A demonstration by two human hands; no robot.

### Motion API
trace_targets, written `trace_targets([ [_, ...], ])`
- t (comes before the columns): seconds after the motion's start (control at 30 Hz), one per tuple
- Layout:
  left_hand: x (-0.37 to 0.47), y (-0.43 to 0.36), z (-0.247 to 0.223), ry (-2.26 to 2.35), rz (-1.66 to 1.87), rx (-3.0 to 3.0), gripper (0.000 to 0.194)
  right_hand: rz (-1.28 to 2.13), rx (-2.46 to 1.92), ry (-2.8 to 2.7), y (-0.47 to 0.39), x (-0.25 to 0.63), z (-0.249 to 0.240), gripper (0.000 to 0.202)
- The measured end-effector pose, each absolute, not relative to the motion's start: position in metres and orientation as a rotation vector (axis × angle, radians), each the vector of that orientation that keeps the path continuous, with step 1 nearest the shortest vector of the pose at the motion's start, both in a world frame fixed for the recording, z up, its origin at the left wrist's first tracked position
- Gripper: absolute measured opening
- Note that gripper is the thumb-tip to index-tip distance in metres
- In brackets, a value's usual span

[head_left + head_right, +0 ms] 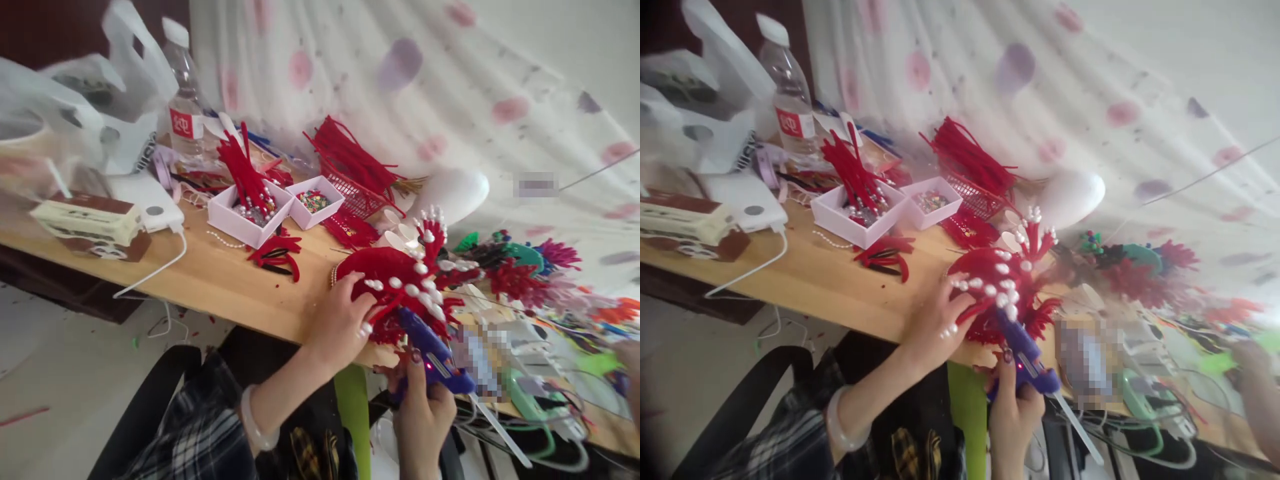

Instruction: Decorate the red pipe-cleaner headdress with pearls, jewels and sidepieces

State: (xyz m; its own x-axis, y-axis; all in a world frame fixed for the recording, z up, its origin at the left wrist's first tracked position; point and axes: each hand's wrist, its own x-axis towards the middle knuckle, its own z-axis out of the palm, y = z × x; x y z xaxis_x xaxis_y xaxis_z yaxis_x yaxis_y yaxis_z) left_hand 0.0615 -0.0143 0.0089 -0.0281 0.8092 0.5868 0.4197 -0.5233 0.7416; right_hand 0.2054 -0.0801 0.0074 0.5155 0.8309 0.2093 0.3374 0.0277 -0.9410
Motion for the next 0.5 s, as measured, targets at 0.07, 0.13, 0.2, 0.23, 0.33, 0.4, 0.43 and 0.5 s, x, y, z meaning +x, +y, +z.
trace_targets([
  [0.07, 0.064, -0.013, 0.005, 1.260, 1.610, 1.884, 0.019, 0.522, -1.526, -0.990, -0.080, 0.200, 0.007, 0.042],
  [0.13, 0.064, -0.010, 0.002, 1.229, 1.648, 1.834, 0.018, 0.509, -1.522, -0.970, -0.078, 0.194, 0.008, 0.043],
  [0.2, 0.063, -0.007, 0.000, 1.192, 1.671, 1.787, 0.018, 0.458, -1.547, -0.960, -0.074, 0.189, 0.011, 0.045],
  [0.23, 0.063, -0.006, 0.000, 1.177, 1.672, 1.772, 0.017, 0.427, -1.566, -0.952, -0.072, 0.188, 0.013, 0.045],
  [0.33, 0.061, -0.006, 0.000, 1.153, 1.678, 1.774, 0.014, 0.367, -1.660, -0.920, -0.069, 0.187, 0.019, 0.046],
  [0.4, 0.060, -0.006, 0.000, 1.143, 1.689, 1.781, 0.011, 0.355, -1.714, -0.904, -0.070, 0.189, 0.022, 0.047],
  [0.43, 0.060, -0.005, 0.001, 1.141, 1.691, 1.785, 0.010, 0.333, -1.743, -0.910, -0.072, 0.191, 0.024, 0.047],
  [0.5, 0.059, -0.005, 0.002, 1.146, 1.678, 1.798, 0.009, 0.263, -1.830, -0.956, -0.077, 0.194, 0.027, 0.044],
])
